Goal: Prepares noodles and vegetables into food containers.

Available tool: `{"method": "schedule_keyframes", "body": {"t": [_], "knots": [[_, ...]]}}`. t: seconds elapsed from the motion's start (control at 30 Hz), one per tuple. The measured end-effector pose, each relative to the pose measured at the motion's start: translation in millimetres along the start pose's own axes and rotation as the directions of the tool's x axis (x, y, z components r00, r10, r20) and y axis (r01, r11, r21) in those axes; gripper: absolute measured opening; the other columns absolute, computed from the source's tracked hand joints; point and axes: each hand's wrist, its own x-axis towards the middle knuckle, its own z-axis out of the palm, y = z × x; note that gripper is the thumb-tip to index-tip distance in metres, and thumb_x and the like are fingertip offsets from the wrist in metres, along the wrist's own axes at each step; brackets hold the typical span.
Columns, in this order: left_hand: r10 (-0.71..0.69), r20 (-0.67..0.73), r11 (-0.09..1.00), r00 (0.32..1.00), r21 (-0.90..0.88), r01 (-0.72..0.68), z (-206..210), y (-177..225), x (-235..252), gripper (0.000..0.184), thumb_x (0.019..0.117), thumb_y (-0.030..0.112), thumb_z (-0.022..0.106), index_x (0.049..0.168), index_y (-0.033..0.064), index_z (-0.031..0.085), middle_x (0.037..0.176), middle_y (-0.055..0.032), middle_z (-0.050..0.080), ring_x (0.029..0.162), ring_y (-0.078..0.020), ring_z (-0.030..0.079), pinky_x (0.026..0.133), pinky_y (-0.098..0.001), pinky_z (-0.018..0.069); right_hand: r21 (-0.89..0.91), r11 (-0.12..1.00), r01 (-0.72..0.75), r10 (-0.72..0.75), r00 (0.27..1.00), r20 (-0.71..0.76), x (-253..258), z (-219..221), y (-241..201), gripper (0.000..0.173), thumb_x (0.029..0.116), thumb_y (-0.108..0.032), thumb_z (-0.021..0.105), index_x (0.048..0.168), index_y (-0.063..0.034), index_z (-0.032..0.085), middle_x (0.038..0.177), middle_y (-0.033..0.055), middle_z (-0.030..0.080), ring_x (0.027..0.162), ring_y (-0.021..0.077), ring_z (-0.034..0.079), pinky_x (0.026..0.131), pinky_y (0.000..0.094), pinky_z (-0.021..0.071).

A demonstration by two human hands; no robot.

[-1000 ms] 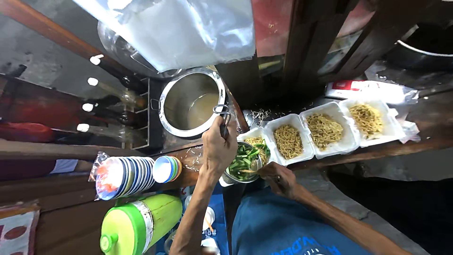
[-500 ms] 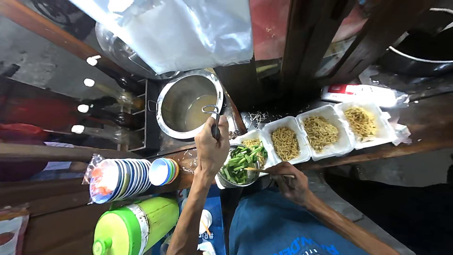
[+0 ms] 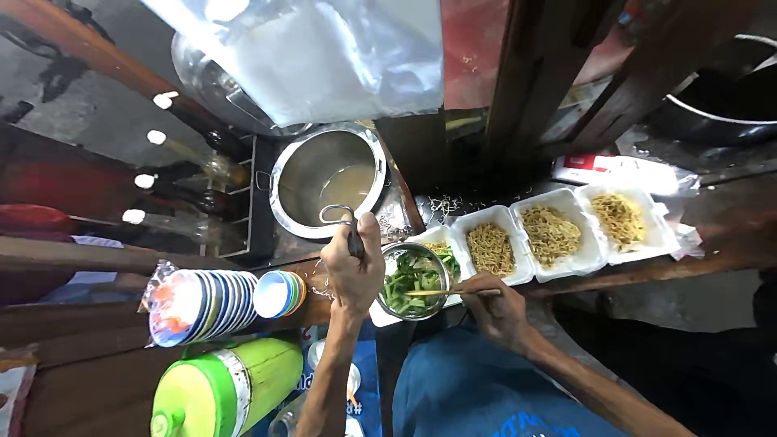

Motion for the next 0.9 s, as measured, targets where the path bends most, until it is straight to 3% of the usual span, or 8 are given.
{"method": "schedule_keyframes", "body": {"t": [0.07,0.13,0.23,0.4,0.5,0.67,0.8,0.9], "knots": [[0.004,-0.018,0.999,1.000,-0.043,-0.005,-1.3,-3.1,-1.7,0.037,0.1099,0.028,0.044,0.076,0.0135,0.045,0.057,0.0086,0.037,0.046,0.0011,0.039,0.044,-0.0169,0.0361,-0.053,0.998,0.028,-0.032,0.998,-0.059,14.6,-4.9,-2.6,0.011,0.1062,-0.021,0.057,0.113,-0.0115,0.058,0.104,0.0000,0.069,0.098,0.0039,0.069,0.086,0.0204,0.0590],[0.015,-0.025,0.997,1.000,-0.078,-0.017,-3.1,-2.4,-2.1,0.037,0.1099,0.029,0.044,0.076,0.0143,0.045,0.057,0.0088,0.037,0.046,0.0006,0.040,0.044,-0.0173,0.0370,-0.180,0.983,0.033,-0.047,0.996,-0.076,25.7,-4.6,5.1,0.013,0.1063,-0.020,0.056,0.109,-0.0073,0.058,0.101,0.0036,0.069,0.097,0.0032,0.067,0.086,0.0182,0.0568],[0.029,-0.055,0.987,0.998,-0.158,-0.037,-3.0,4.1,-4.1,0.036,0.1097,0.030,0.045,0.077,0.0153,0.046,0.056,0.0093,0.038,0.045,0.0002,0.039,0.043,-0.0182,0.0364,-0.252,0.961,-0.111,0.098,0.993,-0.063,25.1,12.2,16.2,0.019,0.1024,-0.015,0.056,0.104,0.0020,0.063,0.093,0.0105,0.070,0.081,0.0048,0.066,0.075,0.0182,0.0554],[0.080,-0.166,0.975,0.983,-0.191,-0.112,4.9,1.8,-11.7,0.037,0.1097,0.033,0.047,0.077,0.0163,0.047,0.057,0.0099,0.039,0.046,0.0033,0.040,0.044,-0.0155,0.0368,-0.077,0.916,-0.393,0.378,0.912,-0.162,25.6,28.4,7.2,0.016,0.0977,-0.010,0.060,0.104,0.0046,0.061,0.084,0.0038,0.067,0.069,-0.0001,0.062,0.065,0.0162,0.0534],[0.038,-0.206,0.966,0.978,-0.244,-0.089,4.4,-5.8,-16.0,0.034,0.1094,0.032,0.047,0.079,0.0184,0.047,0.058,0.0107,0.039,0.046,0.0016,0.039,0.043,-0.0173,0.0364,0.097,0.891,-0.444,0.455,0.865,-0.211,35.3,21.1,1.7,0.014,0.0969,-0.005,0.060,0.107,0.0035,0.057,0.086,0.0011,0.068,0.066,0.0019,0.064,0.060,0.0186,0.0564],[0.009,-0.217,0.956,0.976,-0.285,-0.072,4.7,-9.5,-16.5,0.032,0.1093,0.031,0.047,0.079,0.0195,0.047,0.057,0.0121,0.038,0.046,0.0020,0.039,0.043,-0.0171,0.0370,0.098,0.955,-0.281,0.292,0.949,-0.120,43.8,1.0,-5.3,0.011,0.0989,-0.007,0.061,0.108,-0.0013,0.057,0.095,-0.0007,0.071,0.076,0.0005,0.066,0.067,0.0186,0.0573],[0.038,-0.214,0.954,0.976,-0.283,-0.099,0.1,-9.1,-13.6,0.032,0.1097,0.030,0.046,0.080,0.0203,0.046,0.058,0.0123,0.038,0.047,0.0025,0.040,0.044,-0.0164,0.0371,-0.181,0.982,-0.051,0.038,0.997,-0.073,48.0,-4.6,10.5,0.017,0.1034,-0.015,0.058,0.107,0.0022,0.060,0.097,0.0063,0.071,0.085,0.0014,0.067,0.078,0.0183,0.0575],[0.060,-0.240,0.947,0.969,-0.292,-0.131,-1.3,-4.9,-10.3,0.032,0.1095,0.031,0.047,0.079,0.0213,0.046,0.059,0.0122,0.039,0.048,0.0022,0.040,0.044,-0.0169,0.0368,-0.207,0.969,-0.137,0.125,0.990,-0.070,42.8,8.1,14.6,0.019,0.1004,-0.012,0.058,0.104,0.0061,0.062,0.091,0.0093,0.070,0.078,0.0021,0.064,0.072,0.0168,0.0545]]}}
